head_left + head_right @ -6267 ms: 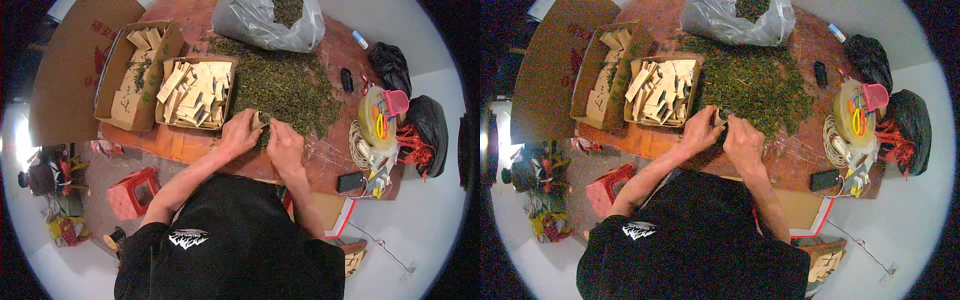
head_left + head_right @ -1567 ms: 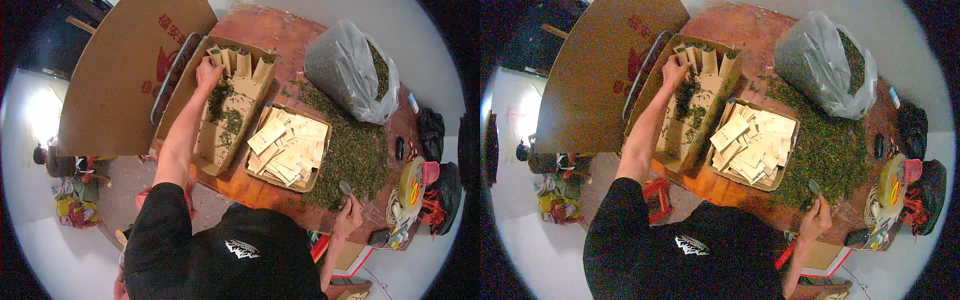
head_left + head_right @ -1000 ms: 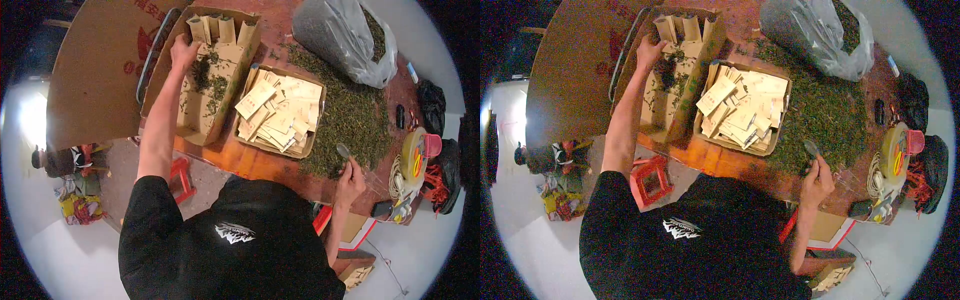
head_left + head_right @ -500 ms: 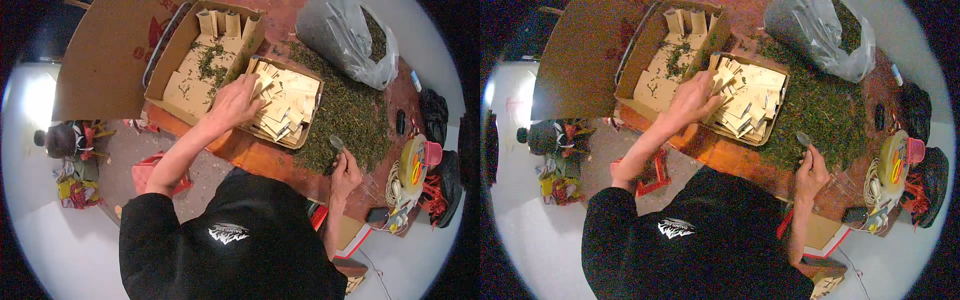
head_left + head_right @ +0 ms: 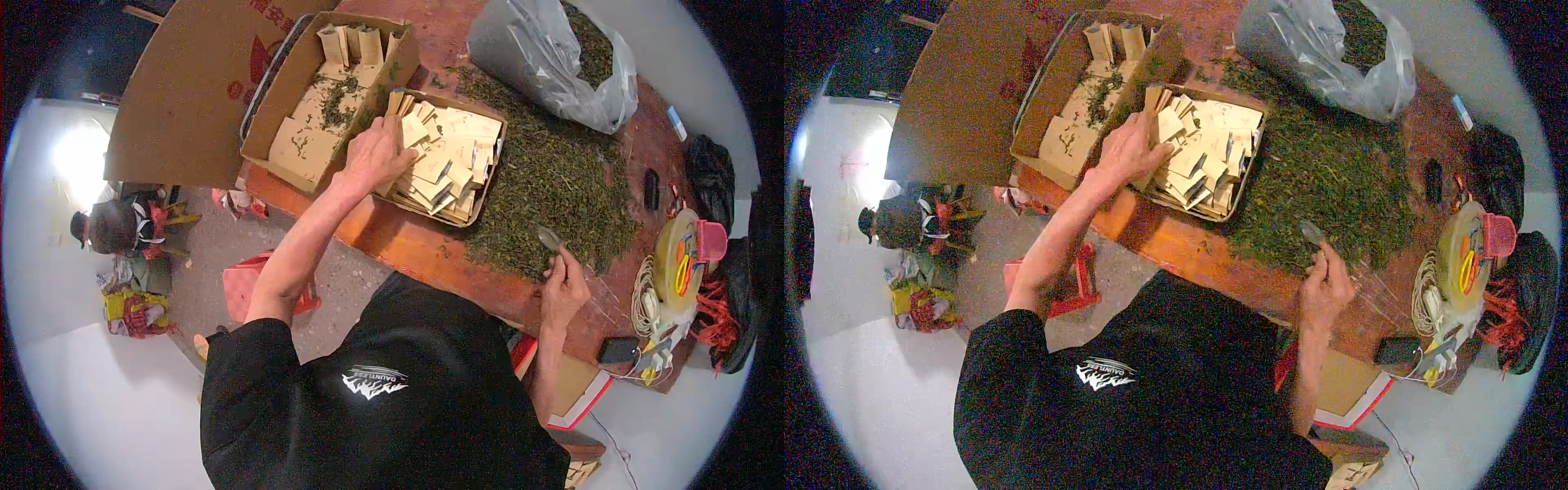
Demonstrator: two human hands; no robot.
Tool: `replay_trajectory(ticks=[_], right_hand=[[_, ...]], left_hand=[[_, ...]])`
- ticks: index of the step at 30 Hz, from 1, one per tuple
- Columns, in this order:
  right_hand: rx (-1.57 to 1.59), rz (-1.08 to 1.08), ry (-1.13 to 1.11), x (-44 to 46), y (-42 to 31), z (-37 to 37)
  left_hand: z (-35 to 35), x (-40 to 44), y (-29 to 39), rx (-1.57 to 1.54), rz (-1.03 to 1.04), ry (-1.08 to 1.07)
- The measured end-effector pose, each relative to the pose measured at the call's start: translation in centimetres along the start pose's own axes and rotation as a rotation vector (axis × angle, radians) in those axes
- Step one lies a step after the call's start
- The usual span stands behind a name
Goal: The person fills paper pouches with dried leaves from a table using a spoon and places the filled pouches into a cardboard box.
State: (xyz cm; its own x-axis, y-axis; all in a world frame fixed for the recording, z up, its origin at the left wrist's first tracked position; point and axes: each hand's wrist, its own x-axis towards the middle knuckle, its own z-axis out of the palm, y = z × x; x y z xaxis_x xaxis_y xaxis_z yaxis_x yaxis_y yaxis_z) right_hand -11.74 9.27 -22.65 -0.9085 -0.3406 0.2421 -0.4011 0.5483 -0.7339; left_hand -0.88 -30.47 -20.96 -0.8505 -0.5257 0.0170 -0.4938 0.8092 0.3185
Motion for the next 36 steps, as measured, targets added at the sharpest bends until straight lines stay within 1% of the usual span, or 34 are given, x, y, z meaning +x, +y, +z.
replay_trajectory(ticks=[2, 9, 17, 24, 30, 32, 34, 36], right_hand=[[0.039, 0.017, 0.011, -0.1, -0.2, -0.4], [-0.008, -0.01, 0.002, -0.3, 0.5, -1.6], [0.012, 0.044, -0.007, -0.8, 1.1, -2.6], [-0.022, 0.028, -0.028, -0.8, 1.2, -2.7], [-0.009, 0.01, -0.015, -0.3, 2.0, -3.0], [-0.051, -0.014, -0.008, 0.1, 2.4, -3.2], [-0.106, 0.003, 0.03, 0.7, 3.4, -3.2], [-0.167, -0.022, 0.061, 1.3, 4.1, -3.6]], left_hand=[[-0.1, 0.0, 0.3, 0.013, -0.021, 0.0], [0.3, -0.2, 1.1, 0.029, -0.092, 0.053], [0.3, -0.7, 1.2, -0.016, -0.069, 0.119], [0.0, -1.3, 1.8, -0.061, -0.049, 0.22], [-0.8, -2.0, 2.5, -0.117, 0.062, 0.31], [-0.7, -1.9, 2.7, -0.091, 0.138, 0.401], [-2.5, -2.7, 5.0, -0.229, 0.167, 0.38], [-2.8, -3.1, 6.5, -0.267, 0.212, 0.398]])
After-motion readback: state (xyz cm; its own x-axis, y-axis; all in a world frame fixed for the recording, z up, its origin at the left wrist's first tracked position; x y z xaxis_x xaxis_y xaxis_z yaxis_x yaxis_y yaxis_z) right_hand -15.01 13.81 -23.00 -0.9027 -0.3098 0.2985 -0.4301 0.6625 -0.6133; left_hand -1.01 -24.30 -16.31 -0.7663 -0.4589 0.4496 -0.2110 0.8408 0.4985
